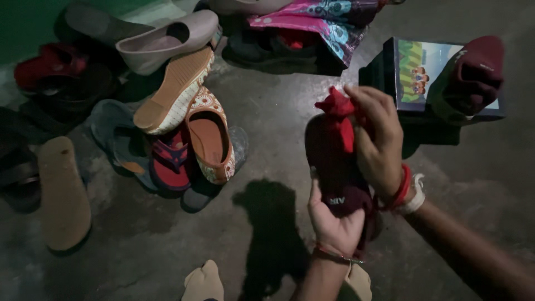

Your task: The person sits on the floor and wipes several pairs of shoes with a red cloth. They handle a maroon sneaker and a patterned flat shoe, wiping the exterior surfaces and soles before placing them back on the floor.

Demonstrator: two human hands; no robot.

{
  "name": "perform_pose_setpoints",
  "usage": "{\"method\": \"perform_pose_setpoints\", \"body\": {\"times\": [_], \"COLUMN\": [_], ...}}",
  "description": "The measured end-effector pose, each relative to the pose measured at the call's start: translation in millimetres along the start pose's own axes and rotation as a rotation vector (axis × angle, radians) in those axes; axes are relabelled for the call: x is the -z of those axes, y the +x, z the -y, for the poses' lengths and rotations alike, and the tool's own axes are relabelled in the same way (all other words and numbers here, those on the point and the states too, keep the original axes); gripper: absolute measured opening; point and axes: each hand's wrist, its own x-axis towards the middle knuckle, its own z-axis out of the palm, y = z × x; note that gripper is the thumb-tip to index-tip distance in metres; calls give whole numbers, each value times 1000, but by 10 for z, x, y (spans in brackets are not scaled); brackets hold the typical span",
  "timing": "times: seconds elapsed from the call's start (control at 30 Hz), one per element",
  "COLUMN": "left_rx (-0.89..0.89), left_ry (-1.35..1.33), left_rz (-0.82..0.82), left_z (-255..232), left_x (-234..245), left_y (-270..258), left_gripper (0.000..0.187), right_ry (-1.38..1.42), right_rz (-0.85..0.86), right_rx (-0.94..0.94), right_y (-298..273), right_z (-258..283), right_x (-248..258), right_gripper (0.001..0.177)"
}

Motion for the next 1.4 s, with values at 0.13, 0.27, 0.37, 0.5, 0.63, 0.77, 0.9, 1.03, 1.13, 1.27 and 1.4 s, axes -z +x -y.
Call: {"method": "perform_pose_setpoints", "body": {"times": [0.13, 0.27, 0.37, 0.5, 0.63, 0.77, 0.9, 1.03, 1.13, 1.27, 1.4], "left_rx": [0, -180, -25, 139, -159, -253, -238, -133, -31, 30, -142], "left_ry": [-58, 30, -27, -67, 89, 3, 13, 261, 285, 210, 295], "left_rz": [272, -118, 91, 371, -134, -127, -170, -90, -164, 31, -6], "left_z": [-262, -487, -156, 43, -380, -921, -921, -198, 92, 26, -292], "left_x": [-225, -424, -271, -27, 97, 113, -5, -43, -86, -232, -380], "left_y": [11, -11, -36, -8, 173, 300, 312, 135, -42, -91, 8], "left_gripper": [48, 55, 50, 46, 49, 46, 47, 53, 54, 56, 60], "right_ry": [-44, 70, -46, 61, 20, -15, -75, -130, -67, -38, -125], "right_rz": [56, 142, 37, 11, 77, 251, 249, 0, -96, -66, 57], "right_rx": [1, -122, -59, -63, -30, -197, -302, -80, -100, -53, -37], "right_y": [-299, -642, -330, 2, -627, -1207, -1165, -667, -203, -190, -852], "right_z": [259, 665, 438, 99, 281, 397, 404, 326, 34, -66, 353], "right_x": [-49, -132, -56, 83, -47, -50, 19, -45, 64, 134, -42], "right_gripper": [54, 54, 48, 52, 56, 65, 60, 53, 48, 42, 52]}}
